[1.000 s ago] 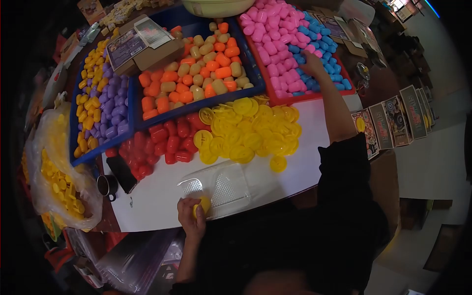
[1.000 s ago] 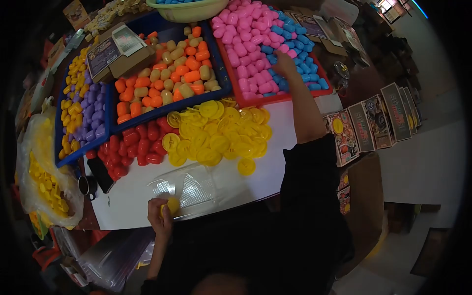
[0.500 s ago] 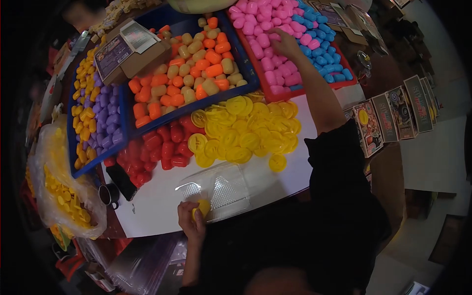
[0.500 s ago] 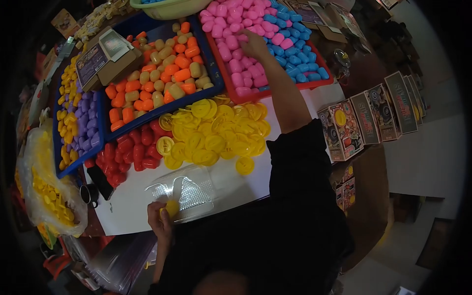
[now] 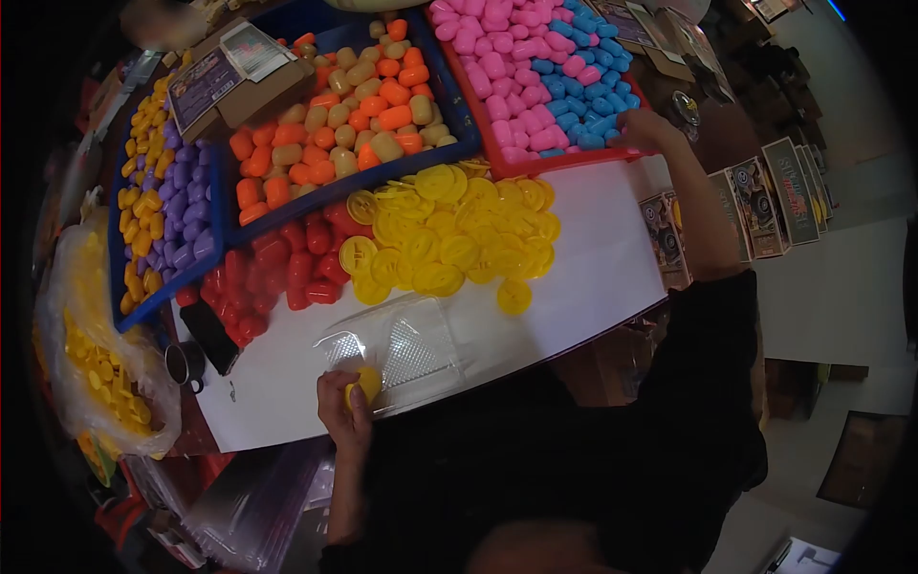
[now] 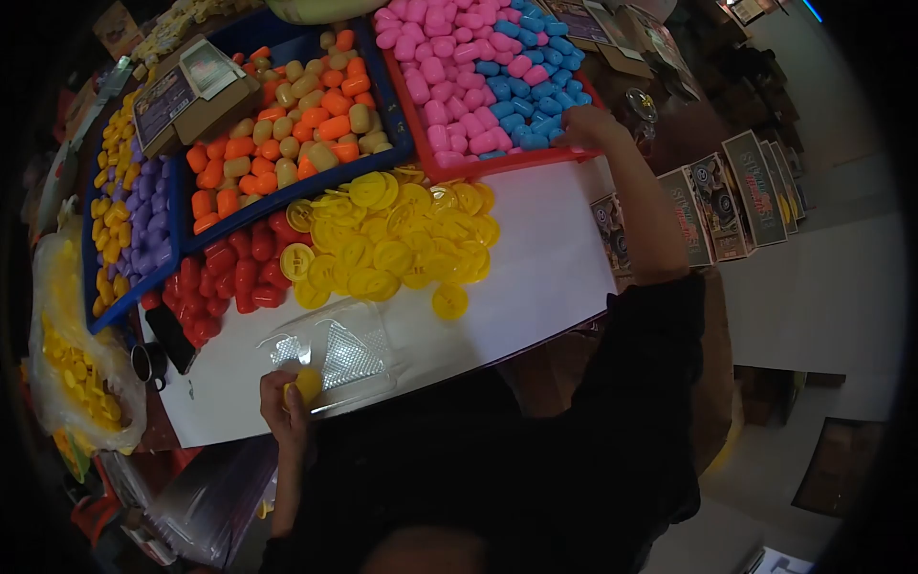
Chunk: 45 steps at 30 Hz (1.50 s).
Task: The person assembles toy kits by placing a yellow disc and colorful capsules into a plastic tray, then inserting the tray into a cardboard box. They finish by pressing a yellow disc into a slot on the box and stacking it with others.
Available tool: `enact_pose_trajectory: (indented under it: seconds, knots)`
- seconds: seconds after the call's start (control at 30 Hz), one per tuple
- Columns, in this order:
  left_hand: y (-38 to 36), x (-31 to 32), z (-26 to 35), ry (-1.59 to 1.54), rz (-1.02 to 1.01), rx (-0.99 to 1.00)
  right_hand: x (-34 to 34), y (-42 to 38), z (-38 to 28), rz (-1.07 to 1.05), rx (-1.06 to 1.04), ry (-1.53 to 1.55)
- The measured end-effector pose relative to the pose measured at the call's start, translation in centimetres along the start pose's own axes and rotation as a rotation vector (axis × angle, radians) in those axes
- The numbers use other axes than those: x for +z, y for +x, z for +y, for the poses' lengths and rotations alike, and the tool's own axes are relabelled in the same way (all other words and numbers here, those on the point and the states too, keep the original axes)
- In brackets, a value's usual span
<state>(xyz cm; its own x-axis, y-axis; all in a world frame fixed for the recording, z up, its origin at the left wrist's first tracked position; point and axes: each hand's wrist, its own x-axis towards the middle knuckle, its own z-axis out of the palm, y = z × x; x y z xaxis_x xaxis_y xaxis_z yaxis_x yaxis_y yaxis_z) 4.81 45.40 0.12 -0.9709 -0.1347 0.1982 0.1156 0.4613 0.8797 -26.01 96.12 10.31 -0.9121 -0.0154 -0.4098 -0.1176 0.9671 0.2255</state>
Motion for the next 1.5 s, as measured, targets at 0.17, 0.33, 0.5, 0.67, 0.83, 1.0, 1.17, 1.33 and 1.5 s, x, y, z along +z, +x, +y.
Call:
enact_pose_trajectory:
  seconds: [0.17,0.33,0.5,0.67,0.83,1.0,1.17,1.33,1.5]
  knots:
    - [0.0,0.0,0.0,0.016,0.021,0.035,2.3,3.2,-1.2,0.192,-0.009,-0.016]
    - [-0.2,0.2,-0.3,-0.005,0.077,0.034,1.8,2.9,-1.3,0.275,-0.049,-0.035]
    - [-0.4,0.2,-1.0,-0.027,0.08,0.055,-4.2,-4.4,-10.9,0.745,-0.319,0.431]
    - [0.2,0.4,-0.9,-0.029,0.094,0.008,0.0,-14.0,-29.5,0.405,-1.263,0.225]
    - [0.3,1.1,-1.0,0.131,0.199,0.034,4.7,-15.0,-35.0,0.093,-1.357,0.093]
    - [0.5,1.2,-0.7,0.112,0.206,0.022,5.0,-14.5,-32.3,-0.173,-1.358,0.572]
    - [1.1,1.0,-0.3,0.11,0.168,0.026,5.6,-15.4,-33.5,-0.301,-1.271,0.558]
    - [0.8,0.9,-0.3,0.133,0.11,-0.007,6.1,-16.0,-33.5,-0.065,-1.325,0.452]
    - [5.2,-4.6,0.2,0.034,0.251,0.173,2.4,-14.8,-32.2,-0.354,-1.244,0.599]
